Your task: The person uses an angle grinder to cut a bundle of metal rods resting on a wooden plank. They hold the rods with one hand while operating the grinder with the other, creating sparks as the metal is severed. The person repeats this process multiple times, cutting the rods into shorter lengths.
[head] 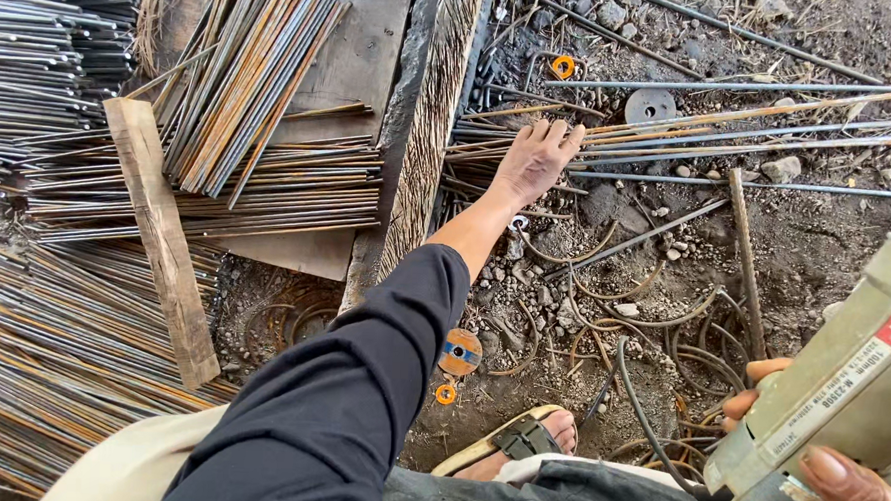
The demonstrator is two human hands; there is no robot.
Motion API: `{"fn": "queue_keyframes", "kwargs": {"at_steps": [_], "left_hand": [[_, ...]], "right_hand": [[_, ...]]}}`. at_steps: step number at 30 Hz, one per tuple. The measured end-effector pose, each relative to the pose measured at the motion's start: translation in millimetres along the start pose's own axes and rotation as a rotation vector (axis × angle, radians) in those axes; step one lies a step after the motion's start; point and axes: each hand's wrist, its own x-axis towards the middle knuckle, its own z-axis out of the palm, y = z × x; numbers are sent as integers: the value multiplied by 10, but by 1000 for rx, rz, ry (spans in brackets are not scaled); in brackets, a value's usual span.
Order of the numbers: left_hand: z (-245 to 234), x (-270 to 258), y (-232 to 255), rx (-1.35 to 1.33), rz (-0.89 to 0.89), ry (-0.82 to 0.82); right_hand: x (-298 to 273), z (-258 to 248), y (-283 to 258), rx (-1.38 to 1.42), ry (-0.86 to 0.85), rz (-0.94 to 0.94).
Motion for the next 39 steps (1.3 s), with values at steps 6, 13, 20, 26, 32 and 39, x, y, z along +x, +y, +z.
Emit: {"fn": "queue_keyframes", "kwargs": {"at_steps": [6, 13, 20, 26, 32, 39], "left_hand": [[89, -33, -84, 93, 79, 15], [-85, 61, -72, 160, 76, 94], [-177, 345, 99, -65, -145, -173], [7, 367, 90, -45, 27, -345], [69, 385, 149, 151, 74, -305], [178, 367, 235, 52, -50, -276]], "right_hand": [[58, -40, -28, 17, 17, 54], [226, -230, 186, 212, -196, -392], [178, -30, 99, 338, -40, -502], [207, -30, 59, 329, -33, -534], [243, -73, 48, 267, -16, -537], [280, -67, 30, 264, -9, -498]]}}
